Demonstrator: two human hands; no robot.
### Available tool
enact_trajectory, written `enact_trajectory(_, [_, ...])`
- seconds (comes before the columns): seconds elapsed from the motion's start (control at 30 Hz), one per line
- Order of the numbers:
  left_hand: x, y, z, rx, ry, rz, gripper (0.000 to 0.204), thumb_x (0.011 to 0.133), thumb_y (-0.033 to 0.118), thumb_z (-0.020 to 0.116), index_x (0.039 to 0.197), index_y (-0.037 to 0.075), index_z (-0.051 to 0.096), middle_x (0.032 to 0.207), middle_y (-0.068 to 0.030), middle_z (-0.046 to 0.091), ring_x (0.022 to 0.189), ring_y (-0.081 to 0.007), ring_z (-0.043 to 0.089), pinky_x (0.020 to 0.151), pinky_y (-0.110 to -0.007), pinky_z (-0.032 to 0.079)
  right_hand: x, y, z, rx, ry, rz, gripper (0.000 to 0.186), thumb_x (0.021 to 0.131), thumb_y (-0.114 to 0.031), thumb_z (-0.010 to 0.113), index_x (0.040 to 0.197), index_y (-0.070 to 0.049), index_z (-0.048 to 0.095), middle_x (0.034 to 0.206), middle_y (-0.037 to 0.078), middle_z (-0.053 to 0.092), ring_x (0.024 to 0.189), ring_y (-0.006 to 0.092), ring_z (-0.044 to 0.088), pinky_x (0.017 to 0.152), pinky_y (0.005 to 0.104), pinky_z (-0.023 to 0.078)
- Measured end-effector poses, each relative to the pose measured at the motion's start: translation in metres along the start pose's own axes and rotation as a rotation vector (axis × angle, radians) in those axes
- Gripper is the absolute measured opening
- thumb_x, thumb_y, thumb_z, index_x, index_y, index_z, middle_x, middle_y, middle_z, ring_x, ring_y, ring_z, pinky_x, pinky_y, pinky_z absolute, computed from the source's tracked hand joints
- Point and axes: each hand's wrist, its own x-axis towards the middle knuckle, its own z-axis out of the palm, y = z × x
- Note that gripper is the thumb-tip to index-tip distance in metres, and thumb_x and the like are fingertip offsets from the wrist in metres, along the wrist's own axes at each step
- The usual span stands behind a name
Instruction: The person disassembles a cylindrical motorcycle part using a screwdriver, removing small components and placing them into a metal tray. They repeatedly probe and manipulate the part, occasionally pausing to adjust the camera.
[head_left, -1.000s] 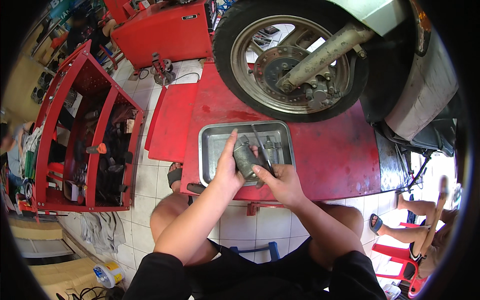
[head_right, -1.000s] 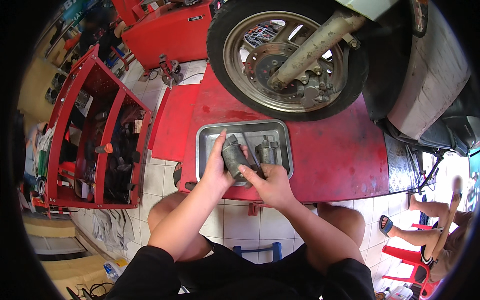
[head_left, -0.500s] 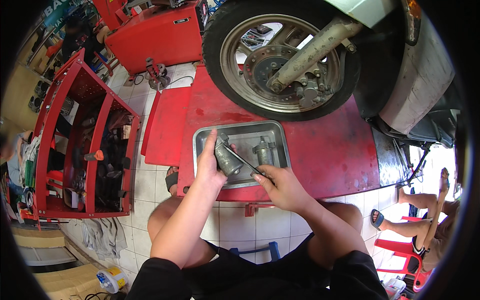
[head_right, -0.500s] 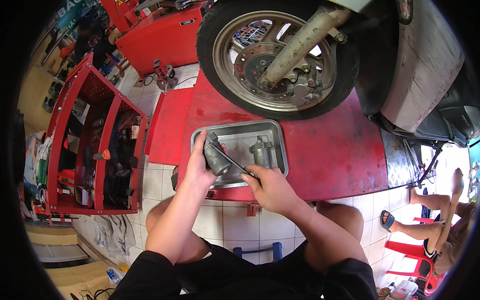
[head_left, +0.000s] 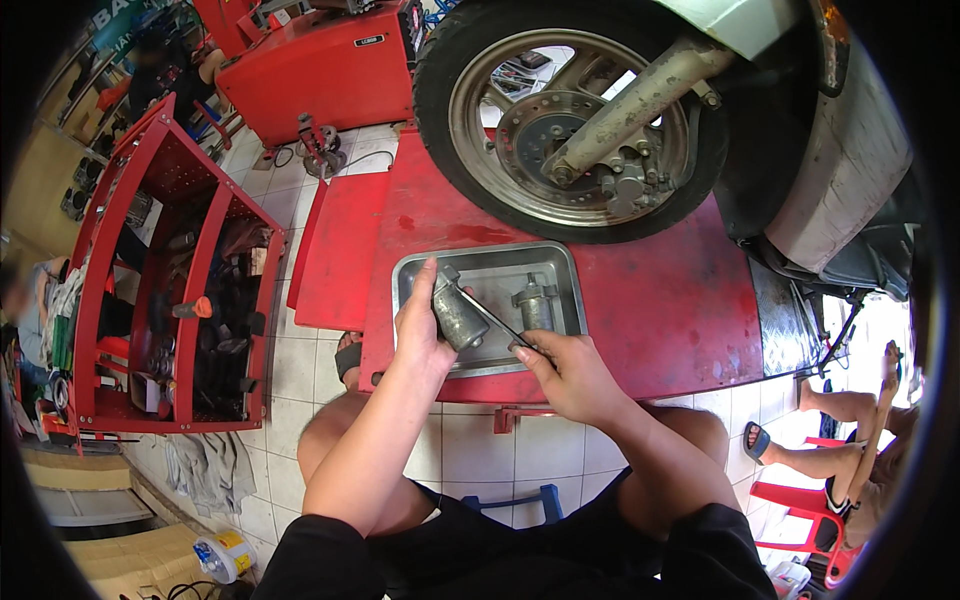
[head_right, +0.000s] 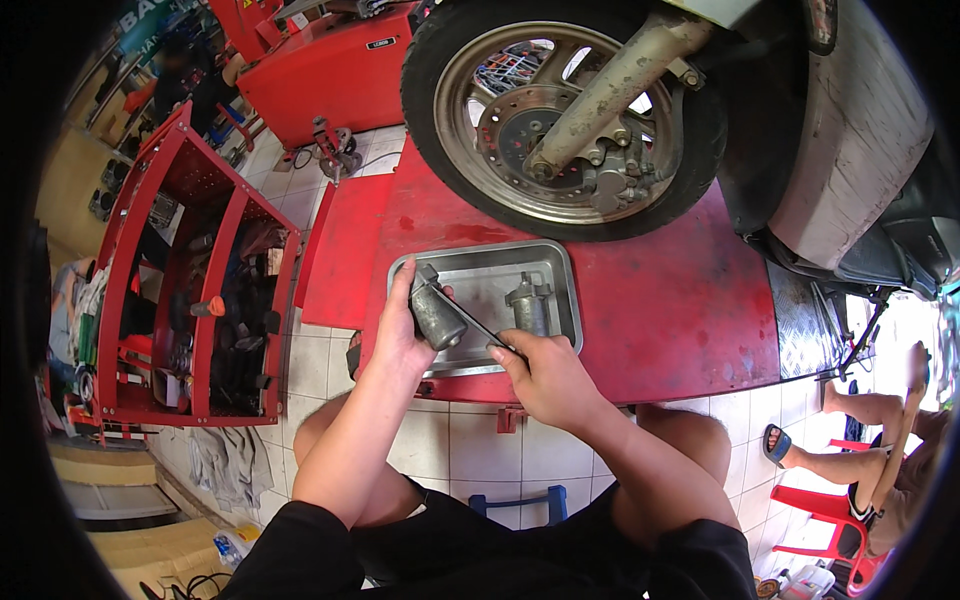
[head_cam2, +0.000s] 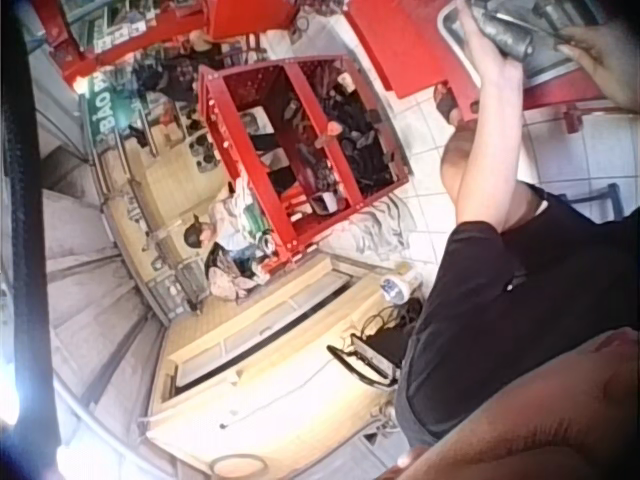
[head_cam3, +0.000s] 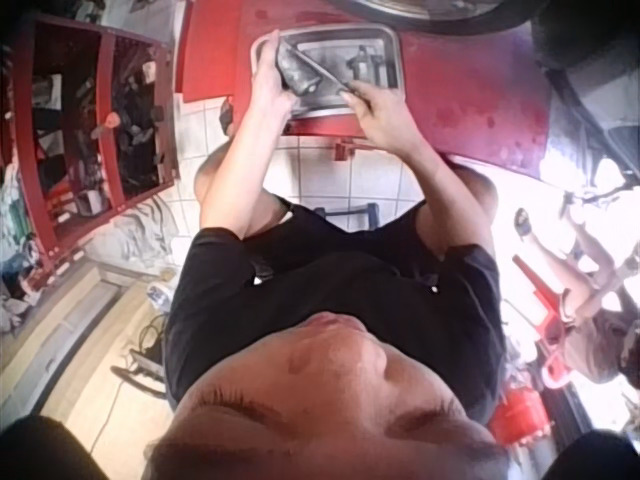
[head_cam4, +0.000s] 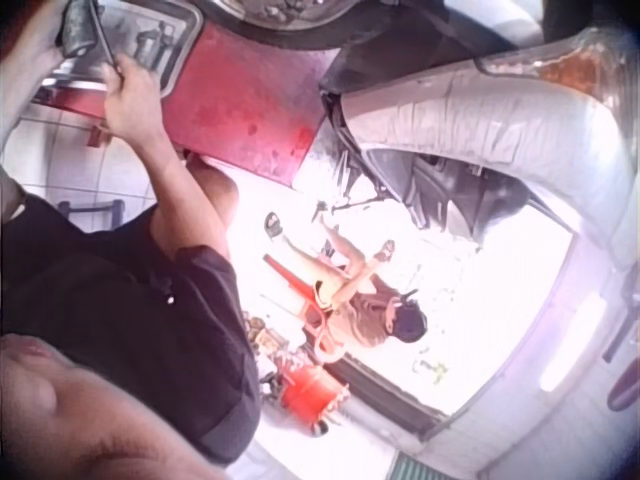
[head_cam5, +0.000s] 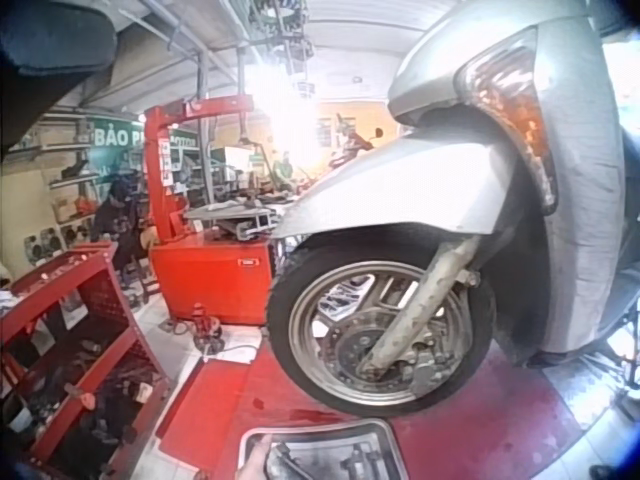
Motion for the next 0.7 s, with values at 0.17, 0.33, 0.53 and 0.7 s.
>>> enact_trajectory(0.17, [-0.004,-0.005,0.004,0.014,-0.001,0.034,0.037,0.087,0.040,0.075,0.100,0.009,0.058,0.083,-0.0081,0.063,0.075,-0.0219,0.065,0.066,-0.037,0.058,-0.002,0.017,0.003,0.254,-0.128,0.160,0.028,0.103,-0.020,0.052,0.110,0.004,0.065,0.064,0.008,0.050,0.048,0.0127,0.040,0.047,0.0295,0.034])
enact_trajectory(0.33, [-0.006,0.001,0.002,-0.017,-0.067,0.079,0.039,0.086,0.031,0.078,0.099,0.001,0.057,0.086,-0.0115,0.062,0.073,-0.0232,0.065,0.064,-0.037,0.058,0.003,0.017,-0.003,1.109,-0.465,0.636,0.030,0.106,-0.023,0.047,0.114,0.003,0.059,0.070,-0.003,0.039,0.051,0.0044,0.026,0.044,0.0215,0.018])
enact_trajectory(0.53, [-0.007,0.003,0.002,0.059,-0.045,0.123,0.033,0.091,0.035,0.071,0.102,0.007,0.058,0.084,-0.0084,0.062,0.077,-0.0222,0.064,0.068,-0.036,0.056,0.004,0.012,0.007,0.666,-0.277,0.464,0.022,0.101,-0.015,0.056,0.099,0.005,0.065,0.067,-0.001,0.048,0.055,0.0054,0.038,0.046,0.0234,0.029])
enact_trajectory(0.7, [-0.005,0.001,0.004,0.068,-0.073,0.229,0.029,0.092,0.031,0.071,0.102,0.006,0.059,0.084,-0.0077,0.062,0.074,-0.0217,0.065,0.068,-0.036,0.057,0.003,0.029,0.018,0.279,-0.008,0.145,0.019,0.093,-0.012,0.064,0.084,0.004,0.067,0.064,0.015,0.059,0.053,0.0177,0.054,0.053,0.0350,0.045])
